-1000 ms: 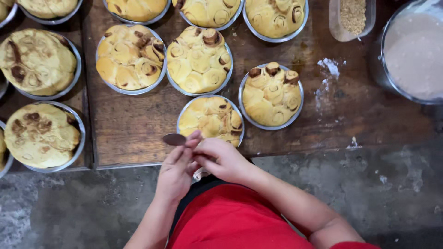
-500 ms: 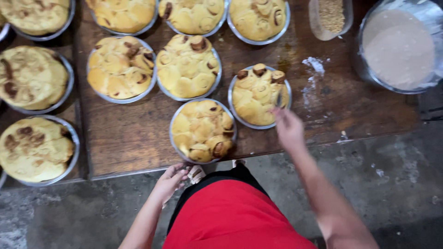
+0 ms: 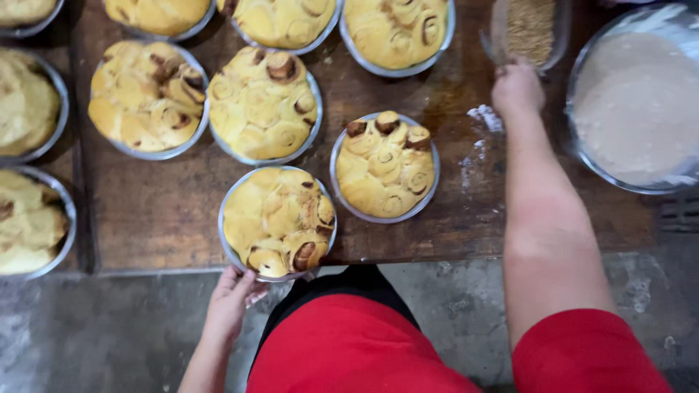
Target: The person pries baked loaves of bread from circular metal tins using a spoon and sets the loaves onto a wooden table.
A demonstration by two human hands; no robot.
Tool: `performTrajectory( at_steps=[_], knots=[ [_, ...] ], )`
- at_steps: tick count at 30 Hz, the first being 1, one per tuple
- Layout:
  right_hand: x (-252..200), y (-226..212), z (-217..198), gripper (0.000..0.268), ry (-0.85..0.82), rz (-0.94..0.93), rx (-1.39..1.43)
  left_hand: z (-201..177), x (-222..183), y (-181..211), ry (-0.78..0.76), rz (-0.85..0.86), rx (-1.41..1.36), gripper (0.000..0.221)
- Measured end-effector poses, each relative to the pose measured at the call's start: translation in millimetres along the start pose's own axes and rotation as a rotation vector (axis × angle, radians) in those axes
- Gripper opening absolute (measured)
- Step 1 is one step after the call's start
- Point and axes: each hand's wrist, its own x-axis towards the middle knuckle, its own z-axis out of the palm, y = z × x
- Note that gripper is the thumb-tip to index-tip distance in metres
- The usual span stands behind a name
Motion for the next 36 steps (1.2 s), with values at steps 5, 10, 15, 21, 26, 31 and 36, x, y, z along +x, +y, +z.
performTrajectory(
  at_steps=[5, 10, 15, 21, 26, 31, 36],
  knots=[
    [-54.3, -5.0, -1.9, 0.028, 0.025, 0.091, -0.001, -15.2, -25.6, 41.3, -0.002, 0.096, -0.04, 0.023],
    [-98.7, 0.6, 0.5, 0.028, 0.02, 0.115, 0.039, -25.5, -36.8, 81.6, -0.018, 0.106, 0.084, 0.028],
    [-147.3, -35.0, -37.0, 0.025, 0.29, -0.243, 0.107, -30.8, -47.1, 114.6, -0.099, 0.144, 0.045, 0.038],
    [-291.3, -210.0, -55.8, 0.021, -0.232, -0.24, 0.755, -24.0, -33.4, 130.0, -0.195, 0.218, -0.018, 0.024],
    [-355.7, -326.2, -73.2, 0.013, -0.43, -0.484, 0.684, -21.7, -23.5, 144.4, -0.345, 0.298, 0.079, 0.017],
    [-363.0, -366.9, -71.9, 0.016, -0.615, -0.074, 1.035, -31.1, -20.1, 163.9, -0.424, 0.341, 0.271, 0.017],
    [-370.0, -384.8, -78.9, 0.036, -0.151, -0.773, 0.38, -33.8, -15.3, 174.5, -0.512, 0.317, 0.251, 0.017]
  ],
)
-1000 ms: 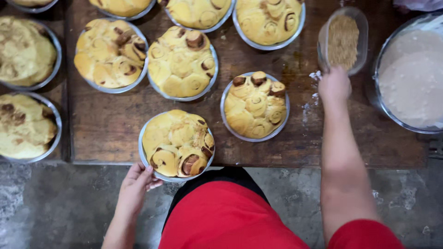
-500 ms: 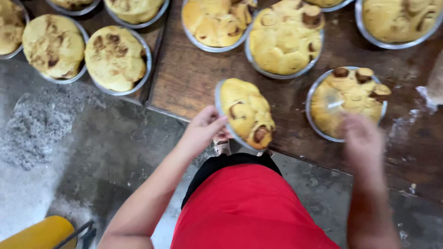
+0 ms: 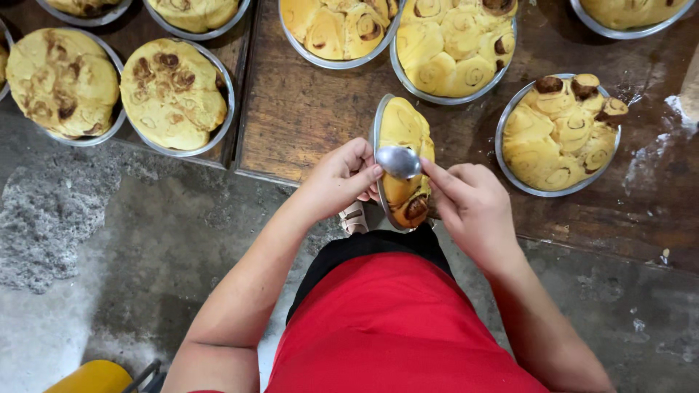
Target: The person pries baked loaves of bread from circular metal tins using a spoon and sets the loaves onto a wooden table.
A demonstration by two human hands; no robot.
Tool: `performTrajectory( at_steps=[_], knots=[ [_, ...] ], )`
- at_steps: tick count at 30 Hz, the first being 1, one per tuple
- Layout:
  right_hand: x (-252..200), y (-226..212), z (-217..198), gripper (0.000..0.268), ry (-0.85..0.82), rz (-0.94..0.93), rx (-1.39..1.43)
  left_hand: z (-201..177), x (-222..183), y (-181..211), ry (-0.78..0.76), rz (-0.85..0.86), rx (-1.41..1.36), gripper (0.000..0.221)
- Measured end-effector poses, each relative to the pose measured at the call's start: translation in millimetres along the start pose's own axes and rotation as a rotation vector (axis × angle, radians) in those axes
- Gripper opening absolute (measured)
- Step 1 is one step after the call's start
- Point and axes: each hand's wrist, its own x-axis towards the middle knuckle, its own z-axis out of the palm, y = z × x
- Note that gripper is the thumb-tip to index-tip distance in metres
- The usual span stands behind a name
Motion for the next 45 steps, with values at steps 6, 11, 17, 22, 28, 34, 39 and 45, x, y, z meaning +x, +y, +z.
performTrajectory(
  at_steps=[6, 11, 17, 22, 28, 34, 39, 45],
  knots=[
    [-8.3, -5.3, 1.2, 0.041, -0.056, 0.198, 0.082, 0.6, -0.4, 5.7, -0.001, 0.001, 0.009, 0.018],
    [-11.1, 2.7, 5.3, 0.04, -0.048, 0.154, -0.044, 6.6, 1.6, 9.5, 0.02, -0.028, 0.047, 0.017],
    [-23.2, 0.0, 0.3, 0.038, 0.044, 0.11, -0.063, 8.9, 4.2, 17.0, 0.013, -0.02, -0.008, 0.016],
    [-29.4, 2.0, 5.9, 0.04, 0.025, 0.138, -0.005, 14.5, 7.3, 24.5, -0.004, -0.007, 0.033, 0.014],
    [-24.0, 19.5, 14.7, 0.04, 0.078, 0.128, -0.098, 29.5, 9.3, 22.0, 0.183, 0.217, 0.46, 0.026],
    [-36.3, 2.3, -6.0, 0.04, 0.169, 0.093, -0.08, 45.2, 10.2, 3.7, 0.165, 0.249, 0.02, 0.027],
    [-39.3, -7.2, -14.4, 0.039, 0.095, 0.173, 0.018, 41.1, 11.4, 21.7, 0.191, 0.106, 0.098, 0.027],
    [-35.8, 13.1, -3.0, 0.032, 0.066, 0.207, -0.04, 48.3, 19.5, 38.8, 0.185, 0.141, 0.243, 0.029]
  ],
)
